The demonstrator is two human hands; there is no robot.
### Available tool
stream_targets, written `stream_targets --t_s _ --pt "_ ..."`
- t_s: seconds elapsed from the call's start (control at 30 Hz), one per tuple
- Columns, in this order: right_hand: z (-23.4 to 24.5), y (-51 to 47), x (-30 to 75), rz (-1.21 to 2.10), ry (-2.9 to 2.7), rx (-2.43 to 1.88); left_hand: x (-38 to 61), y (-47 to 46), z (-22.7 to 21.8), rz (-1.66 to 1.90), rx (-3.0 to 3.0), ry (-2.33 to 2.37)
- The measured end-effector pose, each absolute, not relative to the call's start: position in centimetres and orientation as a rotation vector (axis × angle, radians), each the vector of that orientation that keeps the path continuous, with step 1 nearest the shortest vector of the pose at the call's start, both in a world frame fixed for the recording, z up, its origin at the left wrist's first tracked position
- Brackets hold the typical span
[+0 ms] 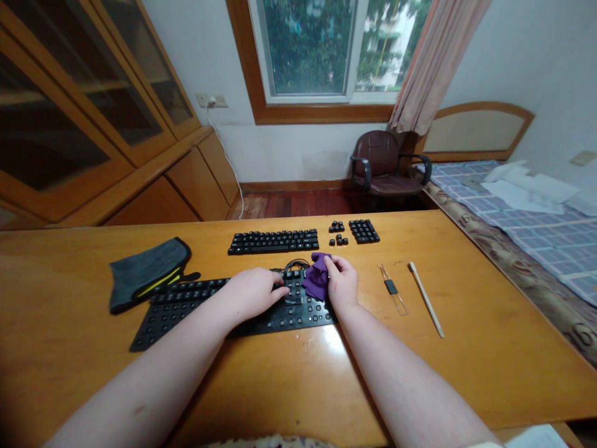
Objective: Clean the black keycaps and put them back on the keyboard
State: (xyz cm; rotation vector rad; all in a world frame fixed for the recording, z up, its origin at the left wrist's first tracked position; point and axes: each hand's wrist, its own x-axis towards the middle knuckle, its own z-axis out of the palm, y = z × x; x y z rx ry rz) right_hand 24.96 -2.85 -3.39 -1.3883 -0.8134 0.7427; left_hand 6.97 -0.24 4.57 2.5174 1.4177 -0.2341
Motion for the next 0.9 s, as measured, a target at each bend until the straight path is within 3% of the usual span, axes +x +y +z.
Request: stream_targets --t_s 0.33,0.63,0.9 --pt "-4.1 -2.5 24.9 0.802 -0.808 -1.362 15.7 12.4 2.8 0.257 2.507 1.256" --pt "-3.9 -2.6 24.8 0.86 -0.766 -1.348 21.8 17.8 -1.3 0.253 2.457 1.265" --pt "-4.0 -2.6 24.8 0.878 -0.769 -1.334 23.1 18.7 -1.8 0.192 2.489 1.206"
